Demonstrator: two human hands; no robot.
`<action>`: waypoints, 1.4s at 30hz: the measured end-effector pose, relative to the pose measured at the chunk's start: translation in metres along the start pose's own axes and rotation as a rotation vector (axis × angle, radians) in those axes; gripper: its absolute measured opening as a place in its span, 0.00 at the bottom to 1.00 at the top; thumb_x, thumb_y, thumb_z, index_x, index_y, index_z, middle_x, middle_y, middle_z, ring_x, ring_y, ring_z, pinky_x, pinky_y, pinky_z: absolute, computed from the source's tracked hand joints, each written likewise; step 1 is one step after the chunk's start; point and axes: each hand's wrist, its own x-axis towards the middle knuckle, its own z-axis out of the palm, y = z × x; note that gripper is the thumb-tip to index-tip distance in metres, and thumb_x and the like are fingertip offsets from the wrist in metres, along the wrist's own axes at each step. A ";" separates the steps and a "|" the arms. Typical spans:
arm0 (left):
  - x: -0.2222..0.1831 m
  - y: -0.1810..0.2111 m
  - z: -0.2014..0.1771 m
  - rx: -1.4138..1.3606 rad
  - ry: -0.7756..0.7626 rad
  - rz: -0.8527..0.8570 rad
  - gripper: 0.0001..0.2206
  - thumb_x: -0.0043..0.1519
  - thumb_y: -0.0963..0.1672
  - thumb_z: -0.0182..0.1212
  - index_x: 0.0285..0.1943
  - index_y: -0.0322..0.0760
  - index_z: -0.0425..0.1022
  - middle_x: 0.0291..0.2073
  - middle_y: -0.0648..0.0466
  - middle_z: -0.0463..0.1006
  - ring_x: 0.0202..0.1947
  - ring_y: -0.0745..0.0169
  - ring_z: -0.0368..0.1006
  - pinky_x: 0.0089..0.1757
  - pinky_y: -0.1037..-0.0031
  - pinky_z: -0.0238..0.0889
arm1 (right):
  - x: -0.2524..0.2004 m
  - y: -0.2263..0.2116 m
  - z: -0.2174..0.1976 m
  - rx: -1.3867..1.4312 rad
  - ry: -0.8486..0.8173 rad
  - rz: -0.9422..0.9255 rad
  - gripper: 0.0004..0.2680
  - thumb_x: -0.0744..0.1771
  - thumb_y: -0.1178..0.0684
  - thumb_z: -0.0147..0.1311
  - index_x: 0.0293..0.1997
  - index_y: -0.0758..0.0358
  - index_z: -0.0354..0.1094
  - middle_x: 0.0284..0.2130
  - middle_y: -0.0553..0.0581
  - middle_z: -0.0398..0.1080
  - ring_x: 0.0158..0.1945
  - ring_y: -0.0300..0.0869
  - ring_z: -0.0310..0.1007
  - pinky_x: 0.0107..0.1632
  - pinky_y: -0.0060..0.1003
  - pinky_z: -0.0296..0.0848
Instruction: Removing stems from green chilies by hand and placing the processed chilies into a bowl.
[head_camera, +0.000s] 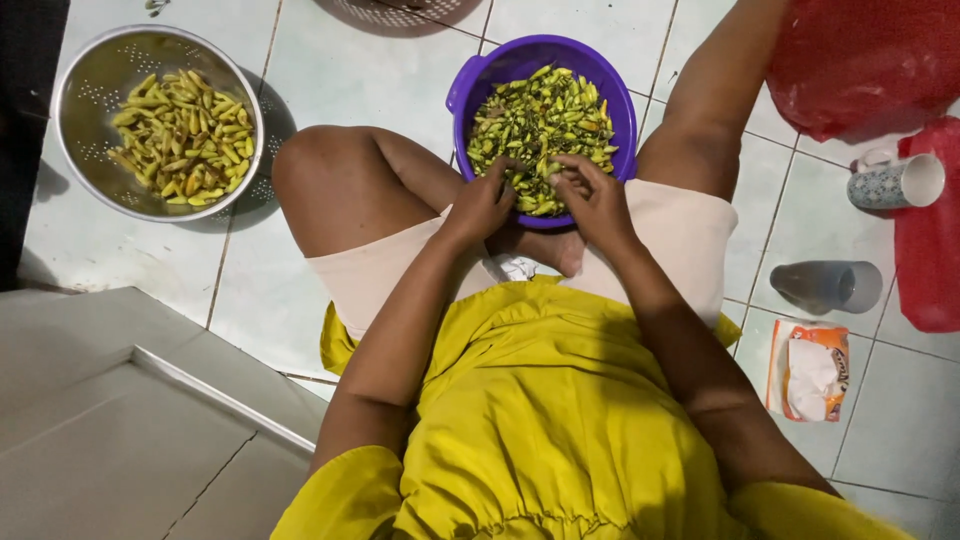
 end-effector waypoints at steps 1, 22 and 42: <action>0.000 0.000 0.000 -0.009 -0.004 0.001 0.16 0.69 0.42 0.45 0.65 0.49 0.61 0.31 0.38 0.80 0.36 0.30 0.78 0.43 0.43 0.69 | 0.001 -0.003 -0.004 0.080 0.071 0.045 0.12 0.71 0.55 0.59 0.63 0.58 0.70 0.47 0.65 0.75 0.51 0.46 0.75 0.55 0.43 0.78; -0.004 -0.003 -0.001 0.138 -0.024 0.028 0.23 0.68 0.46 0.48 0.75 0.50 0.55 0.32 0.32 0.80 0.40 0.24 0.76 0.47 0.39 0.67 | 0.012 -0.037 0.004 -0.223 -0.134 -0.245 0.09 0.70 0.63 0.57 0.57 0.68 0.74 0.41 0.65 0.74 0.48 0.60 0.76 0.49 0.56 0.75; 0.007 -0.035 0.015 0.072 -0.012 0.010 0.16 0.64 0.46 0.55 0.60 0.51 0.78 0.38 0.37 0.82 0.46 0.29 0.78 0.50 0.46 0.71 | 0.022 -0.019 -0.005 -0.419 -0.245 -0.322 0.04 0.70 0.57 0.60 0.47 0.58 0.73 0.41 0.55 0.74 0.51 0.54 0.72 0.54 0.57 0.70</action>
